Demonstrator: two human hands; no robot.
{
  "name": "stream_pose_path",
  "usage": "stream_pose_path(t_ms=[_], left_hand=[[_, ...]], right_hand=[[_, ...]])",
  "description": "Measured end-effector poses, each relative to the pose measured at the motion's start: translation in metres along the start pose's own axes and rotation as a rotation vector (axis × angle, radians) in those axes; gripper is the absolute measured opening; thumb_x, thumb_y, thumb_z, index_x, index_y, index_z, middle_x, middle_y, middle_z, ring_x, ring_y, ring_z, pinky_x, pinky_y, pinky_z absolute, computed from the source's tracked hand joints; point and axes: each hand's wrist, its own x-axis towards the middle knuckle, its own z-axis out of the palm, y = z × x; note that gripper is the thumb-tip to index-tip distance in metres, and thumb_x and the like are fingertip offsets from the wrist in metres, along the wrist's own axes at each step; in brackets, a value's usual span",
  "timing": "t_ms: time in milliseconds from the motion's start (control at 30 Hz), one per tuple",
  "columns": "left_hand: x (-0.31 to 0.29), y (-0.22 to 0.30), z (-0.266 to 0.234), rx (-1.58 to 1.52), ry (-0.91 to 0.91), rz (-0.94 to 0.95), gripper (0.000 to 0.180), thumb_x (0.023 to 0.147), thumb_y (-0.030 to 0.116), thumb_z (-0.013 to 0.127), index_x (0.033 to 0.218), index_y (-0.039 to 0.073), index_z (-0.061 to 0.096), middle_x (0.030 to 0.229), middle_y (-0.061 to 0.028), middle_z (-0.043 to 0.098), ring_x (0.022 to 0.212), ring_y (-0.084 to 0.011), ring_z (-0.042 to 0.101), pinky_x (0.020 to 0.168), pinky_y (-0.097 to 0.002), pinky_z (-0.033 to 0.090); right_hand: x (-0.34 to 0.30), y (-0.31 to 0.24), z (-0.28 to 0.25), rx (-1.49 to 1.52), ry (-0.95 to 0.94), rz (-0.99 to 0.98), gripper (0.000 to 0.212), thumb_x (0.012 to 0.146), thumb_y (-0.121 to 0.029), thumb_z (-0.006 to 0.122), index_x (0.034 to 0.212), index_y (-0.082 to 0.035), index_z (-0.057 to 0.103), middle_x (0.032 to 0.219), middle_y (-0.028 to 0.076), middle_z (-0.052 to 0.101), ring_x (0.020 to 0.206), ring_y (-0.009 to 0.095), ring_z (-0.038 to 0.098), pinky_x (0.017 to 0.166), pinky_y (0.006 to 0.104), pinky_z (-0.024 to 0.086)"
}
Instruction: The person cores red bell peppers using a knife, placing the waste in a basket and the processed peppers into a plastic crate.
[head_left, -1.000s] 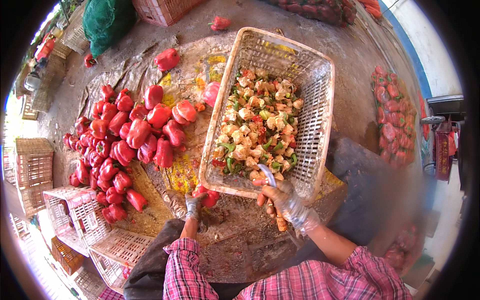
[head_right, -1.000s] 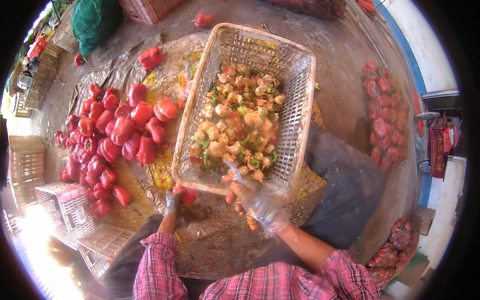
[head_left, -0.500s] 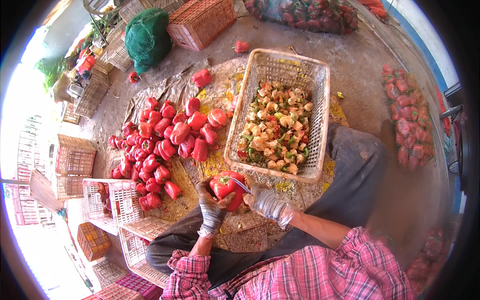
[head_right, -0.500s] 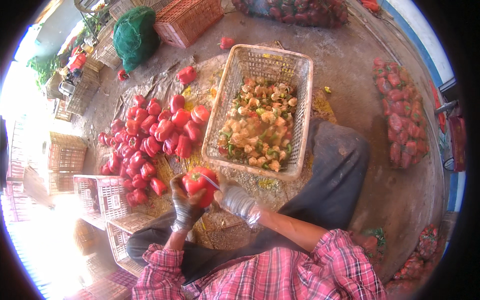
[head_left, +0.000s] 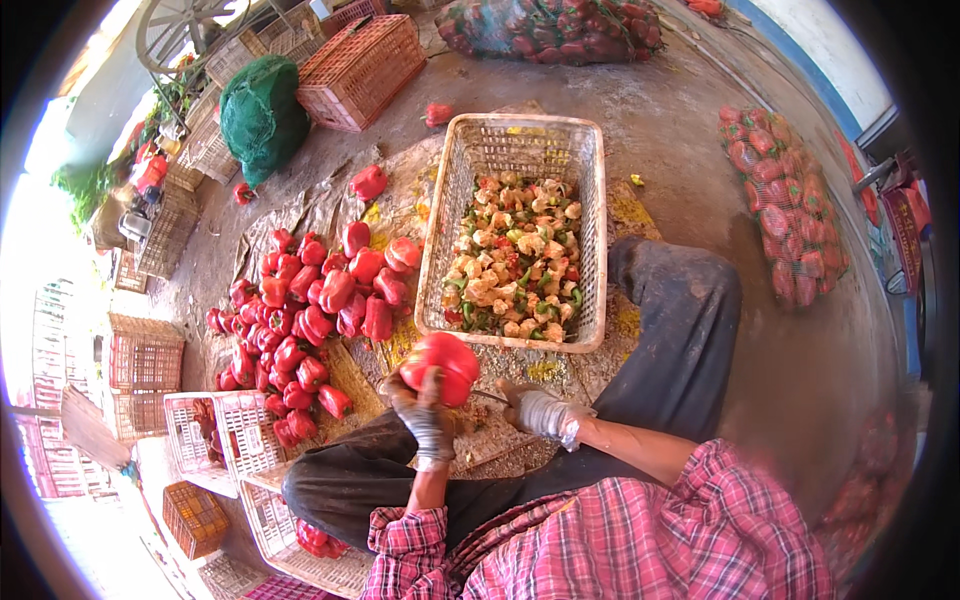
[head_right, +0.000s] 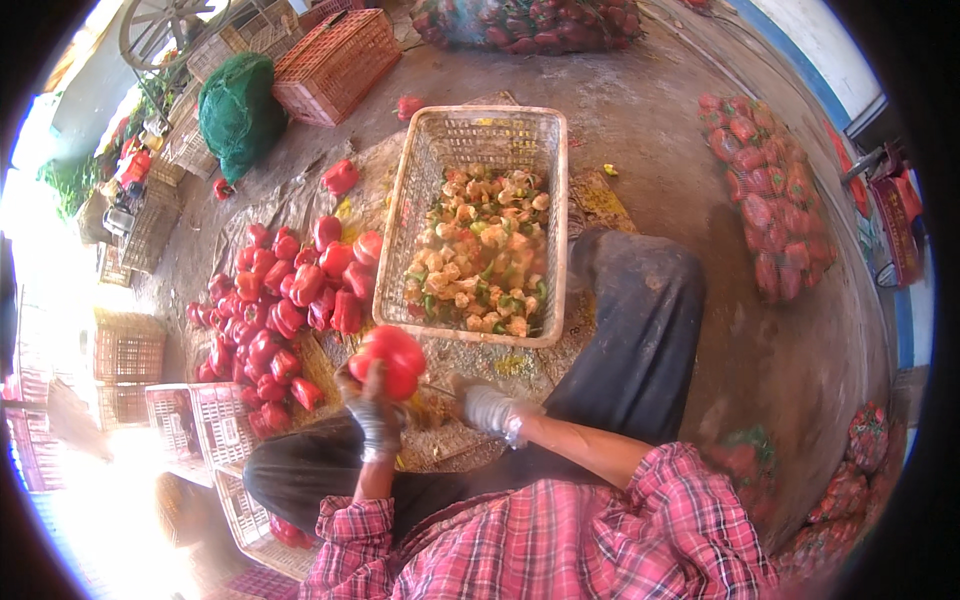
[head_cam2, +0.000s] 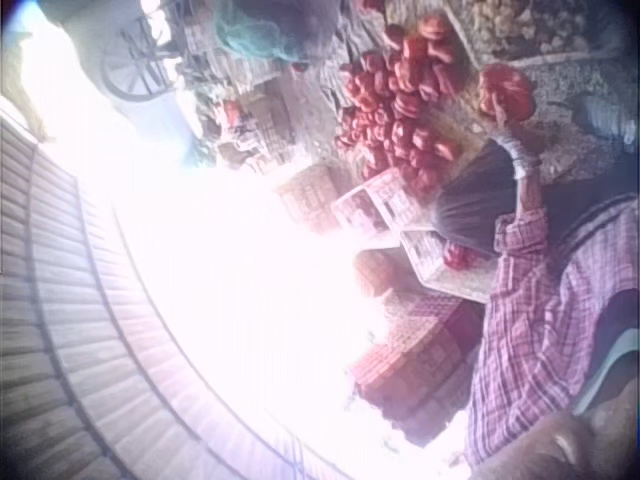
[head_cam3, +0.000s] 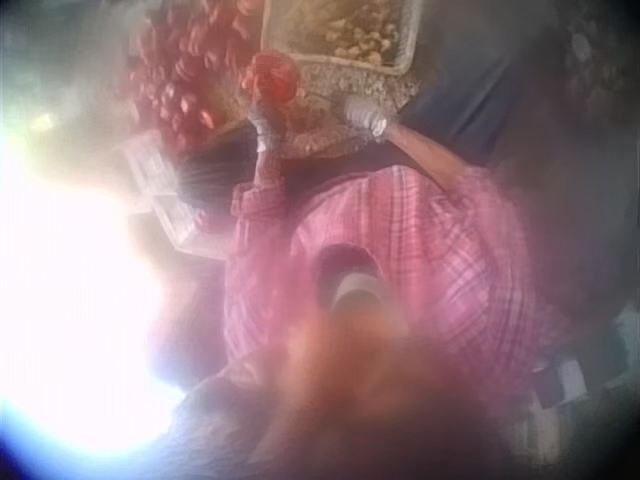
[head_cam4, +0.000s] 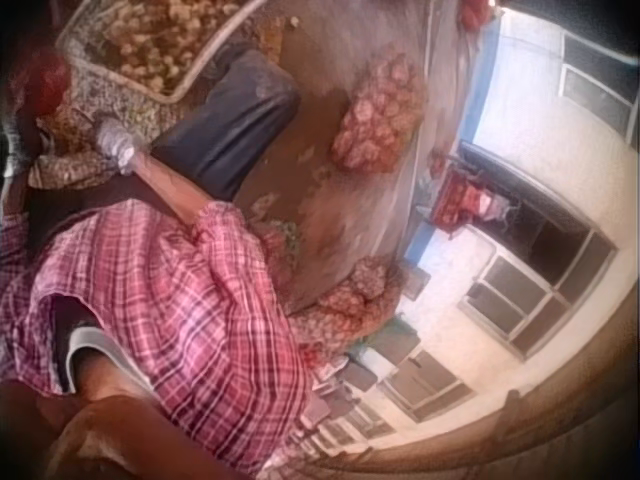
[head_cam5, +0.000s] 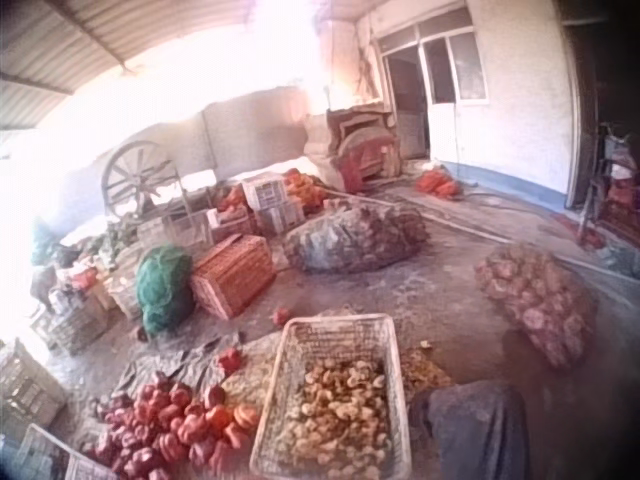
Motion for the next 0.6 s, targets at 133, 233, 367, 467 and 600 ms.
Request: stream_pose_path(t_ms=[133, 233, 367, 467, 600], left_hand=[[0.018, 0.002, -0.013, -0.043, -0.111, -0.025, 0.040, 0.083, 0.012, 0.073, 0.112, 0.004, 0.048, 0.101, -0.0040, 0.056, 0.087, -0.0120, 0.054, 0.081, -0.0279, 0.048], [-0.006, 0.008, 0.000, -0.012, -0.295, -0.117, 0.047, 0.079, 0.013, 0.076, 0.115, 0.005, 0.048, 0.102, -0.0039, 0.057, 0.090, -0.0131, 0.055, 0.083, -0.0272, 0.047], [-0.020, 0.001, -0.005, 0.055, -0.496, -0.292, 0.045, 0.083, 0.024, 0.073, 0.117, 0.004, 0.052, 0.102, -0.0031, 0.060, 0.092, -0.0118, 0.056, 0.083, -0.0267, 0.047], [-0.021, 0.015, -0.001, 0.032, -0.599, -0.302, 0.049, 0.086, 0.040, 0.066, 0.115, 0.002, 0.055, 0.101, -0.0035, 0.061, 0.092, -0.0117, 0.057, 0.083, -0.0276, 0.048], [-0.025, 0.018, 0.005, -0.094, -0.578, -0.383, 0.057, 0.094, 0.049, 0.050, 0.127, 0.002, 0.048, 0.119, -0.0103, 0.057, 0.105, -0.0202, 0.058, 0.092, -0.0352, 0.048]], right_hand=[[0.008, 0.036, 0.005, 0.580, 0.165, -0.345, 0.056, 0.097, -0.039, 0.046, 0.143, -0.010, 0.034, 0.113, 0.020, 0.063, 0.096, 0.032, 0.064, 0.080, 0.0446, 0.052], [0.015, 0.019, -0.024, 0.955, 0.157, -0.506, 0.056, 0.091, -0.035, 0.060, 0.136, -0.009, 0.041, 0.110, 0.014, 0.062, 0.094, 0.023, 0.062, 0.077, 0.0325, 0.052], [-0.011, -0.006, -0.056, 0.760, 0.240, -0.637, 0.052, 0.085, -0.031, 0.070, 0.127, -0.006, 0.052, 0.116, 0.008, 0.059, 0.107, 0.019, 0.056, 0.096, 0.0332, 0.044], [-0.006, 0.008, -0.049, 1.023, 0.102, -0.669, 0.049, 0.085, -0.032, 0.070, 0.123, -0.004, 0.055, 0.113, 0.007, 0.060, 0.107, 0.018, 0.055, 0.095, 0.0329, 0.045], [0.003, 0.011, -0.033, 1.627, -0.151, -0.542, 0.045, 0.087, -0.028, 0.068, 0.121, -0.001, 0.056, 0.107, 0.006, 0.064, 0.099, 0.017, 0.061, 0.090, 0.0315, 0.050]])
